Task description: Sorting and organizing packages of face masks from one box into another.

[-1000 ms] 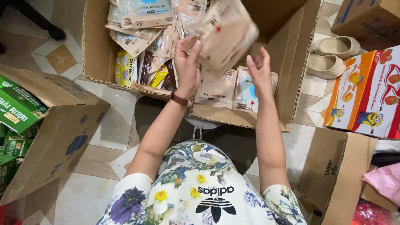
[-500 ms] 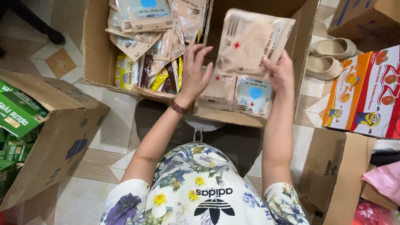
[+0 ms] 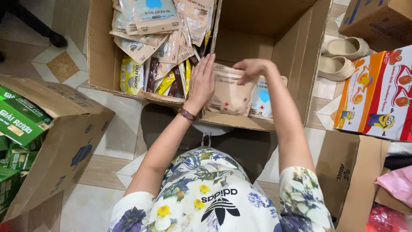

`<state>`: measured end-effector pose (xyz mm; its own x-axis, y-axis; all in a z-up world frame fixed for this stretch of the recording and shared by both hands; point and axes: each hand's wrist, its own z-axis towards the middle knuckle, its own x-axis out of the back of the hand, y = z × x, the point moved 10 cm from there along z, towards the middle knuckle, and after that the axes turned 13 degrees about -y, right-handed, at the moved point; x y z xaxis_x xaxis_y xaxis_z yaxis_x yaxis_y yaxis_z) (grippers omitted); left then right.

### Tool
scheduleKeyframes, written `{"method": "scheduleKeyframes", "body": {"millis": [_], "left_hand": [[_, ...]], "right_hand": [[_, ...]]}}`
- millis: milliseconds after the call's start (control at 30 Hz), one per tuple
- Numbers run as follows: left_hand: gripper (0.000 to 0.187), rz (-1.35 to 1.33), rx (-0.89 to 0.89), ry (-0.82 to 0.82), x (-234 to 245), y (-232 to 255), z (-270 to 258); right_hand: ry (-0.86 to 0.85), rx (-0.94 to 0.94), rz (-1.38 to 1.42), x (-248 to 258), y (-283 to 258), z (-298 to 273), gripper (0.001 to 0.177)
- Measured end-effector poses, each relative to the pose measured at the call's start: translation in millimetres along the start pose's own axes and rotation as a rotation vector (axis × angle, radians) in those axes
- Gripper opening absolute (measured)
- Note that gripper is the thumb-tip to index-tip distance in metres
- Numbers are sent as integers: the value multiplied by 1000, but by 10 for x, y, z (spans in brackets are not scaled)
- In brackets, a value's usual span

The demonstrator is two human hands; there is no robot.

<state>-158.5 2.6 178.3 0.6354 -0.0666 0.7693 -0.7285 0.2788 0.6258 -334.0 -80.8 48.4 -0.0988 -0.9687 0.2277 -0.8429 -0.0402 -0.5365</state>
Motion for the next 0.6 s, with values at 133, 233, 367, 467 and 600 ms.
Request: {"method": "scheduleKeyframes", "body": {"millis": [133,233,367,467,600], "left_hand": [[58,-6,-34,20,41,26,11],[58,-30,-40,8,53,38,6],[60,-33,-43,8,35,52,14],[60,-28,-44,8,36,51,-2],[61,-43,-39,-4,26,34,6]], "right_hand": [[-80,18,-29,-120,86,505,67],[-67,-49,-108,-209,148,639,75],[80,-128,-249,-129,151,548,91],[175,-187,-368,-65,114,474,100],[232,-219,-418,-63,95,490,109]]}}
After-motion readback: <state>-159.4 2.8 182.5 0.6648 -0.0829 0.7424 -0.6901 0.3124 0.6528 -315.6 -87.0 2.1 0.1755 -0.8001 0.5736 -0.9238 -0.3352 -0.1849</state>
